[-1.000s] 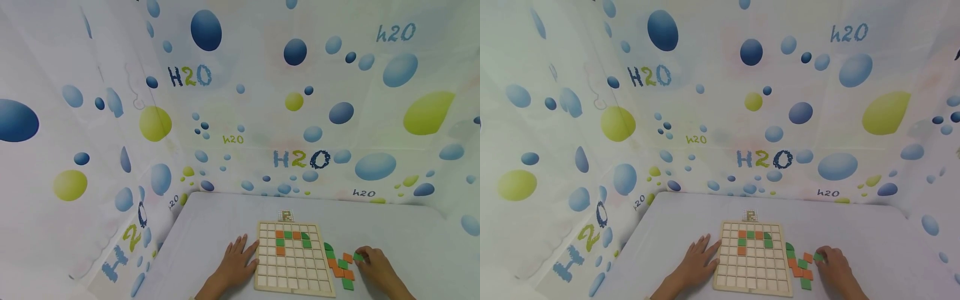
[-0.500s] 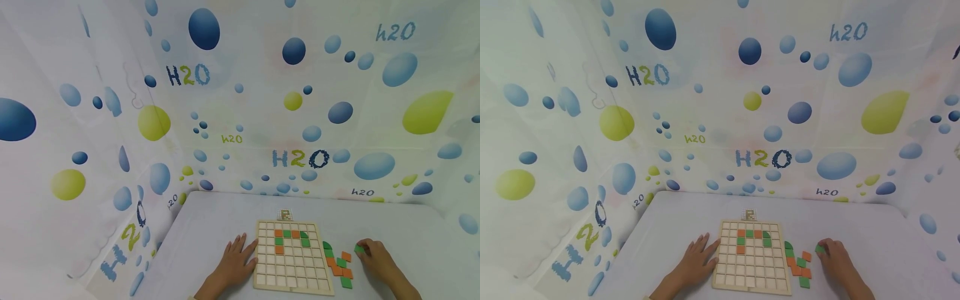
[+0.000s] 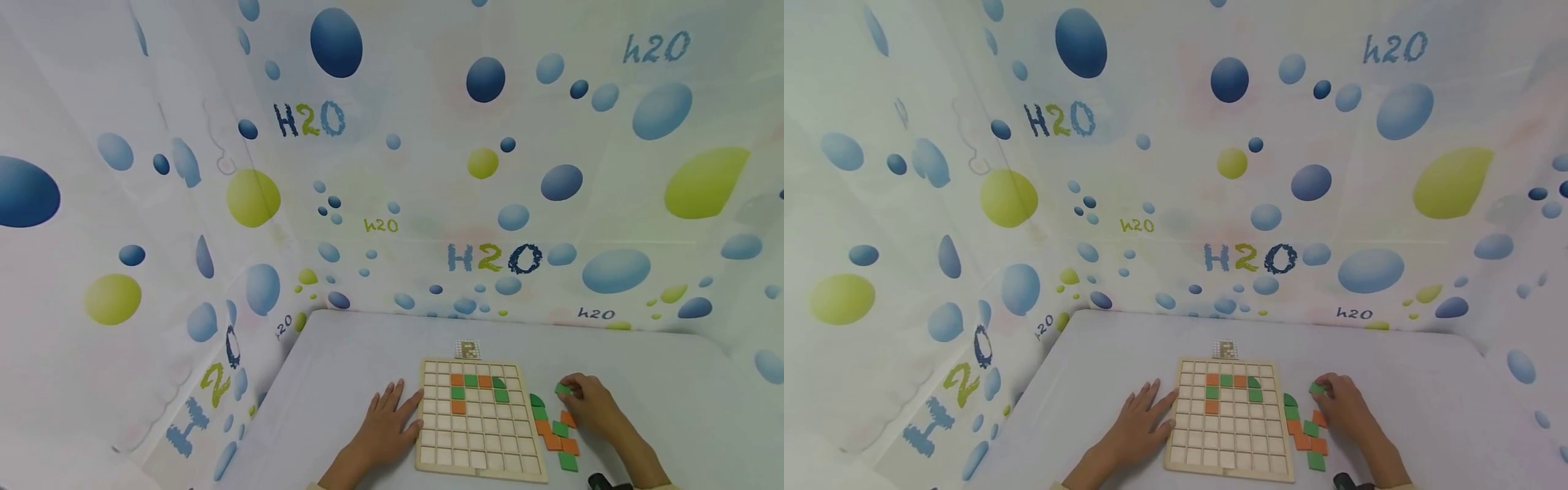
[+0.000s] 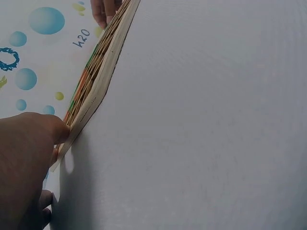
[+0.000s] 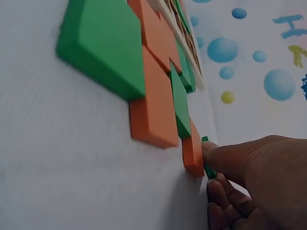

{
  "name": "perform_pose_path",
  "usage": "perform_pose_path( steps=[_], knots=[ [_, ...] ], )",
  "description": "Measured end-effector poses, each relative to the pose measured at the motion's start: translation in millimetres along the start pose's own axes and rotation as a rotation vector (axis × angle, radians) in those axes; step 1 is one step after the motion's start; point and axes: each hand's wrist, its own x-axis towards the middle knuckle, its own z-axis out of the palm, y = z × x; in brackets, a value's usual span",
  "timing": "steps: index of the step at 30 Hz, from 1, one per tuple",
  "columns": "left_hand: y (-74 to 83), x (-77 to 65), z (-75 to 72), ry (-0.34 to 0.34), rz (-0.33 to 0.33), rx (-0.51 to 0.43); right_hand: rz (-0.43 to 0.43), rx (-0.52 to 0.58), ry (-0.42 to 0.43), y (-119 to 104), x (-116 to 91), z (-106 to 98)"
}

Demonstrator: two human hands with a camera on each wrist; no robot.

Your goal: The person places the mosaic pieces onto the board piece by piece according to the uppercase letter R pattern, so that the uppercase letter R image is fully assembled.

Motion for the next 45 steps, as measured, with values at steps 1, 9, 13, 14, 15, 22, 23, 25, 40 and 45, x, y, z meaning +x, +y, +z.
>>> perform_pose_path(
  steps=[1,9,13,14,15,22,23,25,40,45],
  knots=[
    [0.5,-0.1,-0.6,0.0,0.003,-0.003,-0.005,0.001,0.002,-1.5,0.8,1.0],
    [2.2,0.6,-2.3,-0.003,-0.002,-0.003,-0.052,-0.005,0.032,-22.1,8.0,9.9],
    [2.3,0.7,-1.5,-0.009,-0.008,-0.007,-0.055,0.029,0.018,-38.0,6.5,15.4],
    [2.4,0.6,-1.5,-0.011,-0.009,-0.009,-0.056,0.039,0.012,-42.1,5.1,17.0],
    [2.5,0.5,-1.5,-0.012,-0.011,-0.006,-0.067,0.051,0.007,-46.4,3.9,18.3],
    [3.0,0.7,-2.0,-0.01,-0.016,0.002,-0.189,0.116,-0.026,-74.1,-8.0,33.4],
    [2.7,0.6,-2.0,-0.009,-0.014,0.002,-0.201,0.126,-0.031,-78.4,-9.2,36.7],
    [2.7,0.2,-2.3,-0.005,-0.009,0.001,-0.225,0.132,-0.036,-86.3,-11.0,43.8],
    [5.0,0.4,-2.7,-0.014,-0.015,0.003,-0.461,0.09,-0.094,-118.2,-18.7,84.3],
    [3.7,0.6,-1.6,-0.006,-0.007,0.007,-0.5,0.087,-0.09,-118.4,-18.5,86.6]
  ],
)
